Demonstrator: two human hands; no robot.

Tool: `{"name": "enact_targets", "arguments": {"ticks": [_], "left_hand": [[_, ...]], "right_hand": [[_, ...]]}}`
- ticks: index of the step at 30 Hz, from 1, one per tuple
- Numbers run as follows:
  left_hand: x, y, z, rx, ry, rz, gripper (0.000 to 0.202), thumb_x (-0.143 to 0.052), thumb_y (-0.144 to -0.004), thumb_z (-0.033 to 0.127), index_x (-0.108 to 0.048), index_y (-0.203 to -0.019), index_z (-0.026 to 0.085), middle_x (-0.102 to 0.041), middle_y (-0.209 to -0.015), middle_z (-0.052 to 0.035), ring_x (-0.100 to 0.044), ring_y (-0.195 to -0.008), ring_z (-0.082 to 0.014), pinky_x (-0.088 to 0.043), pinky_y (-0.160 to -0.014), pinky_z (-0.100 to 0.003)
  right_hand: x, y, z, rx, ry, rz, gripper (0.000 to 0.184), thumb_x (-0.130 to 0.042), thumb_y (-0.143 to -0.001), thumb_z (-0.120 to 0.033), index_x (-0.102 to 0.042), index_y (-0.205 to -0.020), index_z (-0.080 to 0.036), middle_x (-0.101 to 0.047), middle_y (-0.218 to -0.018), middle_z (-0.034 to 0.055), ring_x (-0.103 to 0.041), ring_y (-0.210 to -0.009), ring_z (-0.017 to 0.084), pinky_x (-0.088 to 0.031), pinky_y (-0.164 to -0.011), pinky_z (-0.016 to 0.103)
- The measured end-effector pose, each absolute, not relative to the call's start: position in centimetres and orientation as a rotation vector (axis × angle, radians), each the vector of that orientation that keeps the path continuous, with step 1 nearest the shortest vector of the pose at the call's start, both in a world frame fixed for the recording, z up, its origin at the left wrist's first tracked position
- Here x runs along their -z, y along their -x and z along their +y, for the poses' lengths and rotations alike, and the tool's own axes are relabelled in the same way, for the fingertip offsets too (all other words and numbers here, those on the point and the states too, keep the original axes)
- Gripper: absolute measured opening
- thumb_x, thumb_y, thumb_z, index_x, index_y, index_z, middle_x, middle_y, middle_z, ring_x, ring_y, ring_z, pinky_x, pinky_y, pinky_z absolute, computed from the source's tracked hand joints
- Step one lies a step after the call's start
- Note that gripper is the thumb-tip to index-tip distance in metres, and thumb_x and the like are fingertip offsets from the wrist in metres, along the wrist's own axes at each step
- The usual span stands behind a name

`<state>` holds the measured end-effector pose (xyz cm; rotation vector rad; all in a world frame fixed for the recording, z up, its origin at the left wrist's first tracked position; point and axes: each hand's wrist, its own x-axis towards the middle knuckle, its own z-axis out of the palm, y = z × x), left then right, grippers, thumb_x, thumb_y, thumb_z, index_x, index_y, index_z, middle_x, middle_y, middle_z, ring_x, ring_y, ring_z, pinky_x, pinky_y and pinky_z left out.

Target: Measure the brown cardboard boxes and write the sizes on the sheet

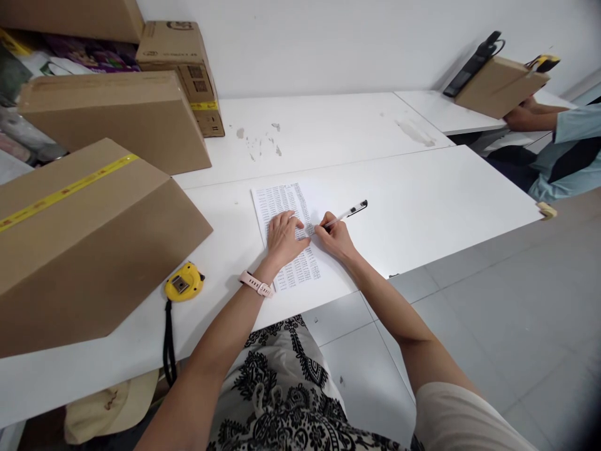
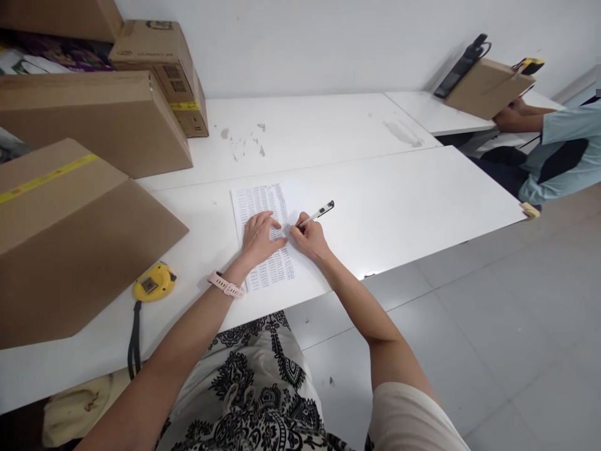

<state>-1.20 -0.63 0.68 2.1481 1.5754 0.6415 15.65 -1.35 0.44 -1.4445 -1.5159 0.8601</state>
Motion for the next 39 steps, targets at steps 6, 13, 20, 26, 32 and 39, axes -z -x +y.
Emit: {"name": "enact_targets", "arguments": {"ticks": [6, 13, 20, 26, 32, 39], "left_hand": [[-0.53, 1.20, -0.53, -0.648, -2.154, 1.576, 0.025, -0.075, -0.077, 0.028, -0.060, -0.097, 0.026, -0.055, -0.146, -0.0086, -0.040, -0.141, -0.0289, -0.028, -0.119, -0.048], [-0.53, 1.20, -0.59, -0.658, -2.154, 1.572, 0.025, -0.076, -0.077, 0.028, -0.059, -0.096, 0.026, -0.055, -0.146, -0.0086, -0.040, -0.141, -0.0292, -0.029, -0.118, -0.048], [-0.50, 1.17, -0.59, -0.655, -2.151, 1.582, 0.025, -0.076, -0.077, 0.029, -0.060, -0.096, 0.026, -0.055, -0.146, -0.0076, -0.040, -0.141, -0.0292, -0.029, -0.118, -0.048], [-0.57, 1.18, -0.59, -0.653, -2.144, 1.577, 0.025, -0.076, -0.077, 0.028, -0.060, -0.096, 0.026, -0.054, -0.146, -0.0086, -0.040, -0.141, -0.0298, -0.029, -0.119, -0.048], [-0.55, 1.17, -0.59, -0.655, -2.144, 1.575, 0.025, -0.076, -0.077, 0.028, -0.060, -0.096, 0.026, -0.054, -0.146, -0.0089, -0.040, -0.141, -0.0296, -0.028, -0.119, -0.048], [-0.53, 1.19, -0.59, -0.652, -2.141, 1.574, 0.025, -0.076, -0.076, 0.028, -0.060, -0.096, 0.025, -0.054, -0.146, -0.0089, -0.040, -0.141, -0.0298, -0.028, -0.119, -0.047]], "right_hand": [[-0.30, -15.66, -1.29, -0.826, 1.472, -1.537, 0.017, -0.056, -0.076, -0.026, -0.042, -0.068, -0.024, -0.038, -0.053, -0.0067, -0.037, -0.054, 0.012, -0.028, -0.054, 0.028], [-0.28, -15.70, -1.30, -0.830, 1.452, -1.545, 0.016, -0.056, -0.074, -0.026, -0.042, -0.067, -0.023, -0.039, -0.054, -0.0065, -0.037, -0.054, 0.012, -0.028, -0.054, 0.028], [-0.29, -15.79, -1.26, -0.819, 1.463, -1.534, 0.016, -0.056, -0.074, -0.026, -0.042, -0.067, -0.023, -0.039, -0.054, -0.0066, -0.037, -0.054, 0.012, -0.028, -0.054, 0.027], [-0.20, -15.83, -1.24, -0.791, 1.477, -1.514, 0.016, -0.056, -0.075, -0.026, -0.042, -0.067, -0.023, -0.039, -0.054, -0.0067, -0.037, -0.055, 0.012, -0.029, -0.054, 0.027], [-0.13, -15.87, -1.21, -0.809, 1.462, -1.530, 0.016, -0.057, -0.074, -0.024, -0.043, -0.067, -0.023, -0.039, -0.053, -0.0068, -0.037, -0.054, 0.012, -0.028, -0.053, 0.027], [-0.25, -15.93, -1.22, -0.820, 1.455, -1.514, 0.017, -0.057, -0.074, -0.023, -0.042, -0.066, -0.023, -0.039, -0.054, -0.0067, -0.037, -0.054, 0.011, -0.028, -0.053, 0.027]]}}
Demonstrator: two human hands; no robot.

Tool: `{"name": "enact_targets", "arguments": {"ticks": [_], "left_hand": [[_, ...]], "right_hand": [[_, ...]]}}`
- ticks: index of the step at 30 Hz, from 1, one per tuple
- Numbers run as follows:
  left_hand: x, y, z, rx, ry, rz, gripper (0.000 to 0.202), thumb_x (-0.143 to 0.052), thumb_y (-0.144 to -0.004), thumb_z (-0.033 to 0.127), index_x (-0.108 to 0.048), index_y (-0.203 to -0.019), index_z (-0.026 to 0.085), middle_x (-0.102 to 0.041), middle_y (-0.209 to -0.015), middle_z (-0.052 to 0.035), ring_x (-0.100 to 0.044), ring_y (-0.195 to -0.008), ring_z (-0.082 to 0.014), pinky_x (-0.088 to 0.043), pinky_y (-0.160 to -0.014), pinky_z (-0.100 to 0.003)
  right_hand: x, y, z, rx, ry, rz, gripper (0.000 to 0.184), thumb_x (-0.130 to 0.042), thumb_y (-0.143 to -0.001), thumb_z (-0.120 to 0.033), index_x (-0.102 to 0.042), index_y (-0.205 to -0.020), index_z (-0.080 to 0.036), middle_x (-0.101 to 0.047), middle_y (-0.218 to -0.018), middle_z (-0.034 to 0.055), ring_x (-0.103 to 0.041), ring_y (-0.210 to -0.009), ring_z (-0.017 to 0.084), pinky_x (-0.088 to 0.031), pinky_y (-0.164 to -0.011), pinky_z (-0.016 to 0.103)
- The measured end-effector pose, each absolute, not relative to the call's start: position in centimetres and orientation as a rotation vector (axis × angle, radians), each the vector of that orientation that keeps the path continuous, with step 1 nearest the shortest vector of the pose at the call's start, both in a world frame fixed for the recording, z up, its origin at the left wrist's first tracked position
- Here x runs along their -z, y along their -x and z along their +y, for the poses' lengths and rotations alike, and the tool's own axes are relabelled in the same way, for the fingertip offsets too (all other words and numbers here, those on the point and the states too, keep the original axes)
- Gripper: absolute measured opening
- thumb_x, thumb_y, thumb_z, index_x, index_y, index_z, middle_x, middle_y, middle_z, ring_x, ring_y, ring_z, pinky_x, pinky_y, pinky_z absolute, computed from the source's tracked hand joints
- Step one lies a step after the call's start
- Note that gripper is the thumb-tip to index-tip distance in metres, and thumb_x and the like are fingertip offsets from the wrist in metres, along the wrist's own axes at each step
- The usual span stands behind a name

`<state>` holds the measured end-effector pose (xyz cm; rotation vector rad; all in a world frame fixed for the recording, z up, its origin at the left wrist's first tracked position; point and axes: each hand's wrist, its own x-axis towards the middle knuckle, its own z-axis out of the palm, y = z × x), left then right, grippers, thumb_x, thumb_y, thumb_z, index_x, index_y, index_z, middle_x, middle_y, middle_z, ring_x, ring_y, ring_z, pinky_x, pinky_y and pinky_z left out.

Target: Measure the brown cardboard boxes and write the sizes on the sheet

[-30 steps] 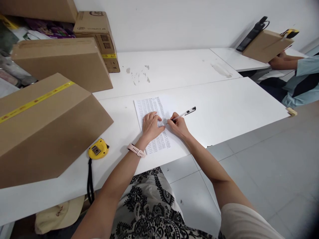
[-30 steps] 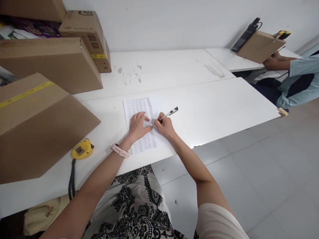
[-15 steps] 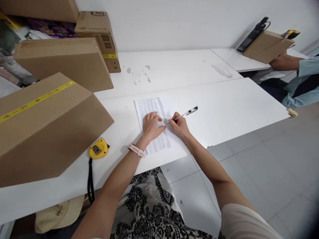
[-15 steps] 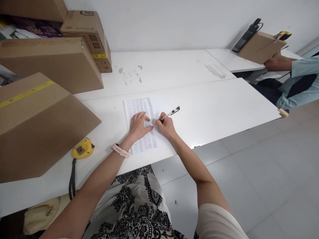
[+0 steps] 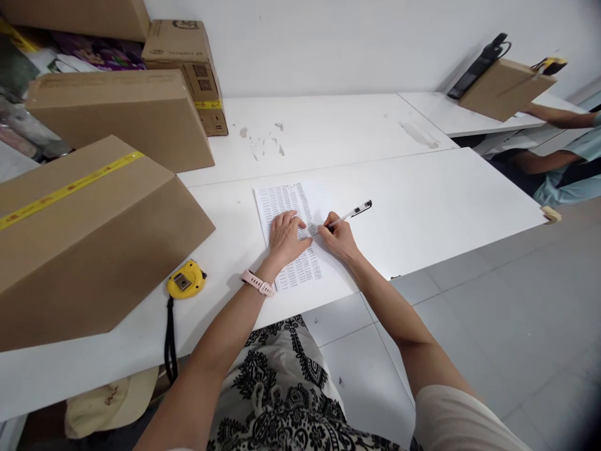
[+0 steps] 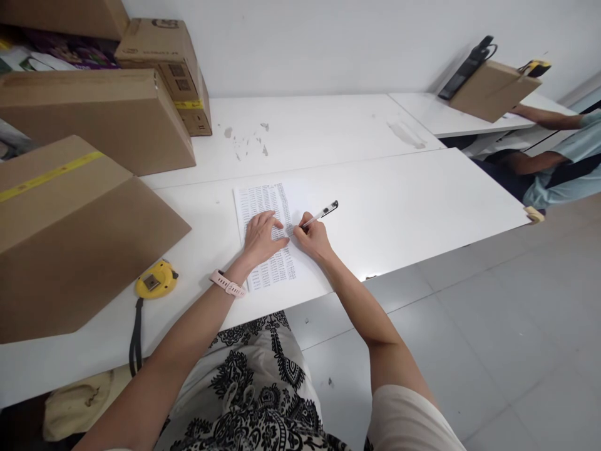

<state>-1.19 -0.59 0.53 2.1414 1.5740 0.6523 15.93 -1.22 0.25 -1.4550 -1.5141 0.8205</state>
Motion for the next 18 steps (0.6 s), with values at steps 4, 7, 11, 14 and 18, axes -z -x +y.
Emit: {"name": "enact_targets", "arguments": {"ticks": [4, 7, 11, 14, 18], "left_hand": [[-0.60, 1.20, -0.55, -0.639, -2.130, 1.568, 0.025, -0.075, -0.077, 0.028, -0.061, -0.098, 0.025, -0.054, -0.147, -0.0089, -0.039, -0.141, -0.0298, -0.027, -0.118, -0.048], [-0.60, 1.19, -0.53, -0.645, -2.130, 1.563, 0.026, -0.075, -0.077, 0.028, -0.062, -0.099, 0.023, -0.054, -0.147, -0.0104, -0.039, -0.141, -0.0300, -0.026, -0.118, -0.047], [-0.49, 1.19, -0.53, -0.660, -2.135, 1.557, 0.026, -0.075, -0.077, 0.027, -0.062, -0.099, 0.023, -0.054, -0.146, -0.0105, -0.039, -0.140, -0.0300, -0.026, -0.118, -0.047], [-0.37, 1.21, -0.52, -0.669, -2.140, 1.556, 0.026, -0.075, -0.077, 0.027, -0.062, -0.098, 0.023, -0.054, -0.146, -0.0103, -0.040, -0.140, -0.0299, -0.026, -0.118, -0.047], [-0.28, 1.20, -0.48, -0.676, -2.143, 1.554, 0.026, -0.075, -0.077, 0.028, -0.062, -0.098, 0.023, -0.055, -0.145, -0.0105, -0.040, -0.140, -0.0304, -0.027, -0.117, -0.047]], "right_hand": [[-0.24, -15.95, -1.24, -0.816, 1.455, -1.482, 0.017, -0.057, -0.074, -0.024, -0.042, -0.066, -0.023, -0.038, -0.054, -0.0068, -0.036, -0.055, 0.011, -0.028, -0.053, 0.027], [-0.17, -15.98, -1.21, -0.817, 1.447, -1.485, 0.017, -0.057, -0.074, -0.024, -0.042, -0.066, -0.023, -0.037, -0.054, -0.0072, -0.036, -0.054, 0.011, -0.028, -0.053, 0.027], [-0.11, -16.01, -1.21, -0.808, 1.445, -1.509, 0.017, -0.057, -0.075, -0.024, -0.042, -0.066, -0.023, -0.038, -0.054, -0.0073, -0.036, -0.054, 0.011, -0.028, -0.053, 0.027], [-0.18, -16.00, -1.27, -0.817, 1.449, -1.508, 0.017, -0.057, -0.075, -0.024, -0.042, -0.067, -0.023, -0.038, -0.054, -0.0071, -0.037, -0.054, 0.011, -0.028, -0.054, 0.027], [-0.29, -15.98, -1.32, -0.817, 1.454, -1.516, 0.017, -0.057, -0.075, -0.024, -0.042, -0.067, -0.023, -0.038, -0.055, -0.0071, -0.036, -0.055, 0.011, -0.028, -0.054, 0.027]]}}
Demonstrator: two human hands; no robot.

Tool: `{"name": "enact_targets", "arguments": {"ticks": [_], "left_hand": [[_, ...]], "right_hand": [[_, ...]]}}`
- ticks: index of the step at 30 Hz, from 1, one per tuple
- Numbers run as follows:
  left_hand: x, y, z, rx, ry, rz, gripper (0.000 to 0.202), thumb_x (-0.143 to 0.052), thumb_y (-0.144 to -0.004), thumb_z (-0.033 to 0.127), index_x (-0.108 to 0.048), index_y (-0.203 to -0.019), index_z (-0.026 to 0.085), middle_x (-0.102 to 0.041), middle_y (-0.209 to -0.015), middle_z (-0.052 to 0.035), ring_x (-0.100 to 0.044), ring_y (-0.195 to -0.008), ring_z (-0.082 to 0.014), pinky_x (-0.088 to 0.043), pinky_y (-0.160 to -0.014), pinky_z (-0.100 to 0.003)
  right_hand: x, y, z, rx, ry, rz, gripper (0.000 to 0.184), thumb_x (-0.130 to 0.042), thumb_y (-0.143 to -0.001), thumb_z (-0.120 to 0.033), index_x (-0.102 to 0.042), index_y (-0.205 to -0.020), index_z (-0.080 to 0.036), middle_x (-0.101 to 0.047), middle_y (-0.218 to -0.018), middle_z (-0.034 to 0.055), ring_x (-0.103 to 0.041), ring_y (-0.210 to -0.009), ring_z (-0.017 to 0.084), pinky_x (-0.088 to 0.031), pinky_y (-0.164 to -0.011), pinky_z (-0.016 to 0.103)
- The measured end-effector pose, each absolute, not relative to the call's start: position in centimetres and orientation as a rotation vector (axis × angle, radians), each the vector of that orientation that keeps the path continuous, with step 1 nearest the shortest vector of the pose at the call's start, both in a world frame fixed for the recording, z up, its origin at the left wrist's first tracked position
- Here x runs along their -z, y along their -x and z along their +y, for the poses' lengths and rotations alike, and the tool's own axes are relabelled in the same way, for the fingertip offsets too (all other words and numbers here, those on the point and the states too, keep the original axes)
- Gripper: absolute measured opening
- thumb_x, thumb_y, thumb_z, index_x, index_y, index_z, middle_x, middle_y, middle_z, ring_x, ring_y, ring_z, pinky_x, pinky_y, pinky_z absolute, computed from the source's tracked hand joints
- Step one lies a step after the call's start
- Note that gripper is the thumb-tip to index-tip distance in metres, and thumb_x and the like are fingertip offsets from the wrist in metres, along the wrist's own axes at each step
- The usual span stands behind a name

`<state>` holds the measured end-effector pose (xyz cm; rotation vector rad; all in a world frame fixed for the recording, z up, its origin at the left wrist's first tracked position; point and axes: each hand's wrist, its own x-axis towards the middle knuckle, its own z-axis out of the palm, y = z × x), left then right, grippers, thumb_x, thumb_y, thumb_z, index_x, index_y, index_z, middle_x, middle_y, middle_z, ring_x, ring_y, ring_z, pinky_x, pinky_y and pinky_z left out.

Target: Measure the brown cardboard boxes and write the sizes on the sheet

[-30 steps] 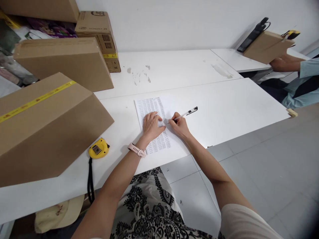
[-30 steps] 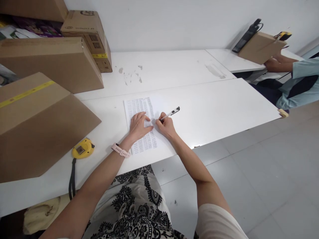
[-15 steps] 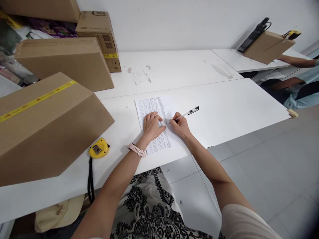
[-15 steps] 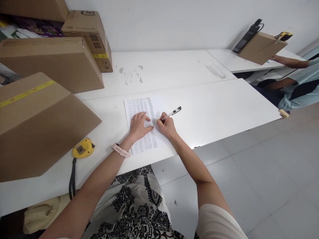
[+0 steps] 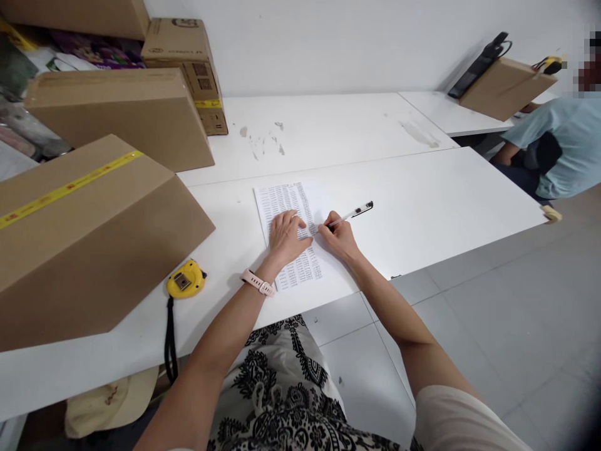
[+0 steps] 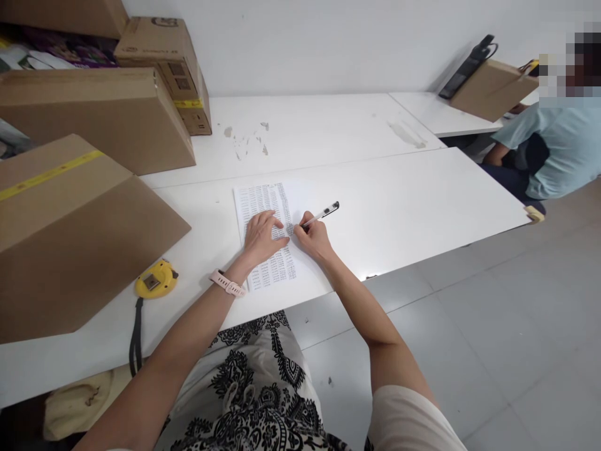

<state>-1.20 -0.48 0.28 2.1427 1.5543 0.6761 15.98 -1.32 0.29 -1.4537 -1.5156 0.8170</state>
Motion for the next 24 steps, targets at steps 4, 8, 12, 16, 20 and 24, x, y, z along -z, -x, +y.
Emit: {"name": "enact_targets", "arguments": {"ticks": [4, 8, 12, 16, 20, 24], "left_hand": [[-0.29, 1.20, -0.47, -0.676, -2.141, 1.556, 0.026, -0.076, -0.077, 0.028, -0.062, -0.098, 0.022, -0.055, -0.146, -0.0108, -0.040, -0.140, -0.0307, -0.027, -0.117, -0.048], [-0.33, 1.20, -0.49, -0.676, -2.142, 1.552, 0.026, -0.076, -0.077, 0.027, -0.062, -0.098, 0.022, -0.054, -0.146, -0.0110, -0.040, -0.140, -0.0306, -0.027, -0.117, -0.047], [-0.39, 1.19, -0.50, -0.670, -2.140, 1.557, 0.026, -0.075, -0.077, 0.027, -0.062, -0.098, 0.022, -0.054, -0.146, -0.0112, -0.040, -0.140, -0.0306, -0.027, -0.117, -0.047], [-0.53, 1.18, -0.55, -0.666, -2.135, 1.554, 0.026, -0.075, -0.077, 0.027, -0.062, -0.098, 0.022, -0.054, -0.146, -0.0113, -0.040, -0.140, -0.0308, -0.027, -0.117, -0.048], [-0.62, 1.24, -0.65, -0.671, -2.138, 1.553, 0.026, -0.076, -0.076, 0.026, -0.062, -0.098, 0.022, -0.054, -0.146, -0.0114, -0.040, -0.140, -0.0307, -0.027, -0.117, -0.048], [-0.39, 1.25, -0.57, -0.678, -2.130, 1.549, 0.025, -0.076, -0.076, 0.026, -0.062, -0.097, 0.022, -0.054, -0.147, -0.0115, -0.040, -0.140, -0.0313, -0.028, -0.117, -0.049]], "right_hand": [[-0.21, -16.00, -1.26, -0.821, 1.450, -1.510, 0.017, -0.057, -0.075, -0.023, -0.042, -0.066, -0.023, -0.038, -0.054, -0.0067, -0.035, -0.055, 0.011, -0.027, -0.053, 0.027], [-0.06, -16.02, -1.21, -0.805, 1.464, -1.506, 0.018, -0.057, -0.075, -0.024, -0.042, -0.066, -0.023, -0.038, -0.054, -0.0064, -0.036, -0.055, 0.011, -0.028, -0.054, 0.027], [-0.04, -16.05, -1.23, -0.797, 1.480, -1.523, 0.018, -0.057, -0.076, -0.024, -0.042, -0.067, -0.023, -0.037, -0.054, -0.0068, -0.035, -0.054, 0.011, -0.027, -0.053, 0.027], [-0.03, -16.08, -1.21, -0.804, 1.457, -1.515, 0.018, -0.057, -0.075, -0.023, -0.042, -0.066, -0.023, -0.037, -0.055, -0.0068, -0.035, -0.055, 0.011, -0.027, -0.053, 0.027], [0.12, -16.09, -1.15, -0.797, 1.458, -1.505, 0.020, -0.059, -0.076, -0.023, -0.041, -0.066, -0.023, -0.037, -0.055, -0.0067, -0.035, -0.054, 0.011, -0.027, -0.053, 0.027], [0.59, -16.26, -0.89, -0.738, 1.408, -1.476, 0.020, -0.060, -0.083, -0.030, -0.044, -0.072, -0.023, -0.041, -0.059, -0.0058, -0.038, -0.056, 0.012, -0.031, -0.053, 0.027]]}}
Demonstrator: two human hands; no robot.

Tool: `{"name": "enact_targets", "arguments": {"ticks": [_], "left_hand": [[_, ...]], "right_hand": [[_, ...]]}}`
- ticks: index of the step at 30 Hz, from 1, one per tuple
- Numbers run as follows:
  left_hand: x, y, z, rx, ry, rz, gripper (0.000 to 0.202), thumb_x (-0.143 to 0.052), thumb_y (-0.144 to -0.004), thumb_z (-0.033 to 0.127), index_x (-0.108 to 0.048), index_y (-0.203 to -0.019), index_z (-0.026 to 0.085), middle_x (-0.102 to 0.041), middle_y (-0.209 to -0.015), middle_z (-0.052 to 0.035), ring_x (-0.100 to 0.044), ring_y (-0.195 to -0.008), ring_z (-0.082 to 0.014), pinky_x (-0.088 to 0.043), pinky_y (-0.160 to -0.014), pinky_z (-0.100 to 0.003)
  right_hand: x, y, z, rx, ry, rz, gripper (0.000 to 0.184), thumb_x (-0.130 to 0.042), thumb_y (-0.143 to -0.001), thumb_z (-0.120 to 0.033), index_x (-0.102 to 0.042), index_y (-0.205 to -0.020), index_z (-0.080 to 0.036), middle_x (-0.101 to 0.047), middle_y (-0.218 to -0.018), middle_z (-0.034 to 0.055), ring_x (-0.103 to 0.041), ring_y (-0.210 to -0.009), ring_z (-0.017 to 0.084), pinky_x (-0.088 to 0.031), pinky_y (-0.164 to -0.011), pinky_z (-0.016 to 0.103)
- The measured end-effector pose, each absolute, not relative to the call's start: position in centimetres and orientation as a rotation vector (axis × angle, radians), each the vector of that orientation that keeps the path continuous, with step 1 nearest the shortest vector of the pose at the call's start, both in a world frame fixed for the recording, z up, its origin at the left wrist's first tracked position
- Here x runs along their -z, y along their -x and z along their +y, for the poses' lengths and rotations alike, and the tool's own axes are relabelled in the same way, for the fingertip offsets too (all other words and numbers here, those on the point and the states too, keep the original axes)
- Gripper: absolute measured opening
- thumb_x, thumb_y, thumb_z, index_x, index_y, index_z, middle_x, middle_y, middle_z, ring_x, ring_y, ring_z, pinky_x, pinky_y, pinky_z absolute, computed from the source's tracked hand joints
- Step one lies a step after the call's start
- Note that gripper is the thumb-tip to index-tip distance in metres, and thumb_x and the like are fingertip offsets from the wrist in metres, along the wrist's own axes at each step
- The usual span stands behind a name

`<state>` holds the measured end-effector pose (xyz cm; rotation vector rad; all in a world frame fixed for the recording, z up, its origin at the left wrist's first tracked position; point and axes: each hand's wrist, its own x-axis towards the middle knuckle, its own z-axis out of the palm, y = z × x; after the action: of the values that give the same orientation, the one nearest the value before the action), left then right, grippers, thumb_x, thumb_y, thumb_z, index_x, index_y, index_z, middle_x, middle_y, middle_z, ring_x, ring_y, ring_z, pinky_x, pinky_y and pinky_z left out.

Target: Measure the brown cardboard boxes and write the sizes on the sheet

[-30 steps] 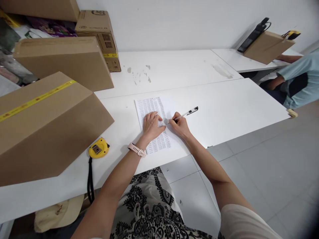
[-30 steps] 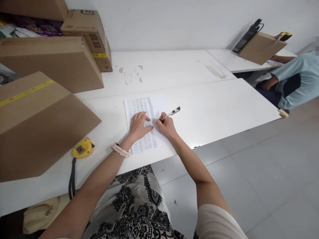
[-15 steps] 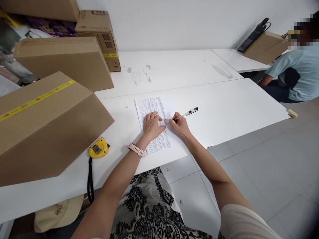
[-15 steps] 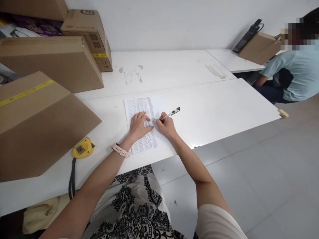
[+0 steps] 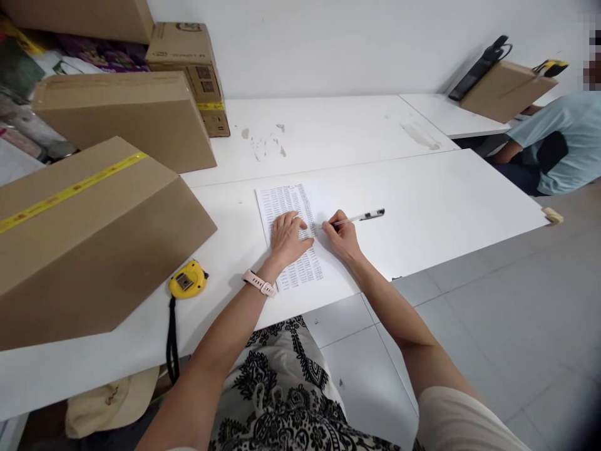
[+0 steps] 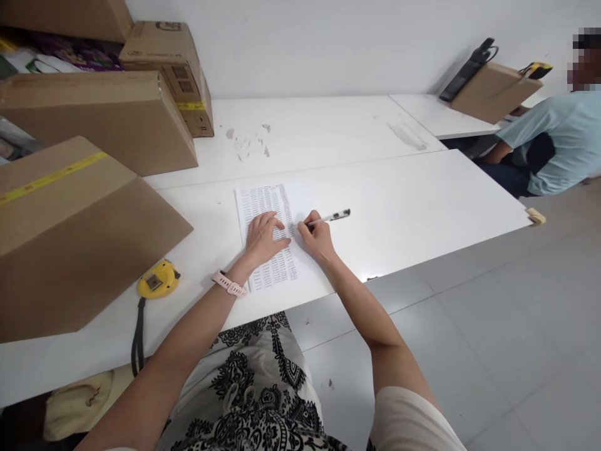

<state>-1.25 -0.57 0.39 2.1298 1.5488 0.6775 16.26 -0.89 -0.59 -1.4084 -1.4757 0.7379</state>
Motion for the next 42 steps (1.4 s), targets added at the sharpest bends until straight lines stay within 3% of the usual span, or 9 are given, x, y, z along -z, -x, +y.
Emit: {"name": "enact_targets", "arguments": {"ticks": [4, 9, 14, 17, 22, 28, 33, 37, 42], "left_hand": [[-0.6, 1.2, -0.2, -0.696, -2.071, 1.527, 0.024, -0.077, -0.076, 0.023, -0.063, -0.094, 0.022, -0.056, -0.144, -0.0119, -0.042, -0.139, -0.0320, -0.029, -0.117, -0.051], [-3.8, 3.2, -2.3, -0.971, -1.986, 1.468, 0.020, -0.068, -0.084, 0.017, -0.063, -0.103, 0.022, -0.062, -0.134, -0.0110, -0.050, -0.133, -0.0263, -0.037, -0.114, -0.045], [-6.4, 10.7, -9.2, -1.118, -2.154, 1.679, 0.019, -0.058, -0.091, 0.021, -0.062, -0.109, 0.022, -0.058, -0.138, -0.0128, -0.046, -0.136, -0.0288, -0.034, -0.116, -0.050], [-5.3, 16.1, -12.9, -0.989, -2.168, 2.013, 0.021, -0.057, -0.092, 0.025, -0.064, -0.111, 0.021, -0.055, -0.141, -0.0158, -0.043, -0.136, -0.0350, -0.032, -0.114, -0.053], [-2.2, 20.9, -14.5, -0.680, -2.109, 2.208, 0.051, -0.058, -0.091, 0.035, -0.054, -0.136, 0.012, -0.050, -0.143, -0.0234, -0.045, -0.130, -0.0417, -0.036, -0.109, -0.057], [-2.9, 19.7, -14.1, -0.949, -1.862, 2.037, 0.048, -0.065, -0.084, 0.024, -0.056, -0.130, 0.015, -0.061, -0.127, -0.0197, -0.053, -0.125, -0.0342, -0.039, -0.109, -0.050], [-5.9, 17.0, -17.6, -1.280, -1.655, 1.454, 0.074, -0.073, -0.079, 0.029, -0.040, -0.144, 0.023, -0.056, -0.137, -0.0144, -0.058, -0.124, -0.0253, -0.047, -0.102, -0.040], [-7.6, 15.6, -20.5, -1.265, -1.670, 1.290, 0.084, -0.075, -0.077, 0.030, -0.032, -0.150, 0.026, -0.055, -0.137, -0.0125, -0.057, -0.123, -0.0232, -0.044, -0.105, -0.039], [-8.4, 16.4, -22.2, -1.211, -1.663, 1.319, 0.084, -0.075, -0.077, 0.030, -0.034, -0.151, 0.025, -0.059, -0.131, -0.0108, -0.059, -0.117, -0.0226, -0.045, -0.102, -0.039]], "right_hand": [[1.3, -16.5, -0.5, -0.479, 1.323, -1.655, 0.009, -0.053, -0.092, -0.030, -0.058, -0.095, -0.023, -0.059, -0.084, 0.0019, -0.052, -0.070, 0.016, -0.043, -0.066, 0.031], [2.0, -16.4, -0.3, -0.248, 1.369, -1.965, 0.036, -0.040, -0.090, -0.011, -0.066, -0.113, -0.023, -0.065, -0.100, 0.0102, -0.058, -0.093, 0.025, -0.048, -0.082, 0.039], [1.7, -16.3, -0.4, -0.214, 1.455, -1.865, 0.054, -0.035, -0.088, -0.006, -0.056, -0.136, -0.020, -0.067, -0.110, 0.0129, -0.062, -0.093, 0.025, -0.050, -0.084, 0.040], [0.7, -16.2, -1.0, -0.178, 1.509, -1.742, 0.049, -0.035, -0.090, -0.011, -0.056, -0.133, -0.019, -0.069, -0.109, 0.0135, -0.062, -0.095, 0.027, -0.051, -0.082, 0.041], [-1.8, -13.3, -4.6, -0.227, 1.386, -1.639, 0.039, -0.039, -0.094, -0.019, -0.060, -0.127, -0.021, -0.070, -0.106, 0.0122, -0.064, -0.090, 0.024, -0.052, -0.078, 0.038], [-2.3, -7.0, -11.0, -0.551, 1.230, -1.560, 0.033, -0.045, -0.094, -0.028, -0.064, -0.119, -0.019, -0.070, -0.103, 0.0115, -0.065, -0.087, 0.022, -0.052, -0.077, 0.036], [-3.7, -3.5, -14.6, -1.134, 1.117, -1.422, 0.034, -0.054, -0.092, -0.046, -0.067, -0.111, -0.021, -0.072, -0.098, 0.0084, -0.065, -0.086, 0.020, -0.053, -0.076, 0.035], [-6.5, -1.7, -15.7, -1.385, 0.948, -1.375, 0.043, -0.057, -0.091, -0.057, -0.069, -0.114, -0.023, -0.072, -0.103, 0.0071, -0.064, -0.090, 0.019, -0.053, -0.076, 0.032], [-8.0, -0.1, -16.1, -1.481, 0.893, -1.358, 0.036, -0.074, -0.078, -0.055, -0.073, -0.090, -0.021, -0.071, -0.083, 0.0038, -0.060, -0.073, 0.017, -0.049, -0.070, 0.033]]}}
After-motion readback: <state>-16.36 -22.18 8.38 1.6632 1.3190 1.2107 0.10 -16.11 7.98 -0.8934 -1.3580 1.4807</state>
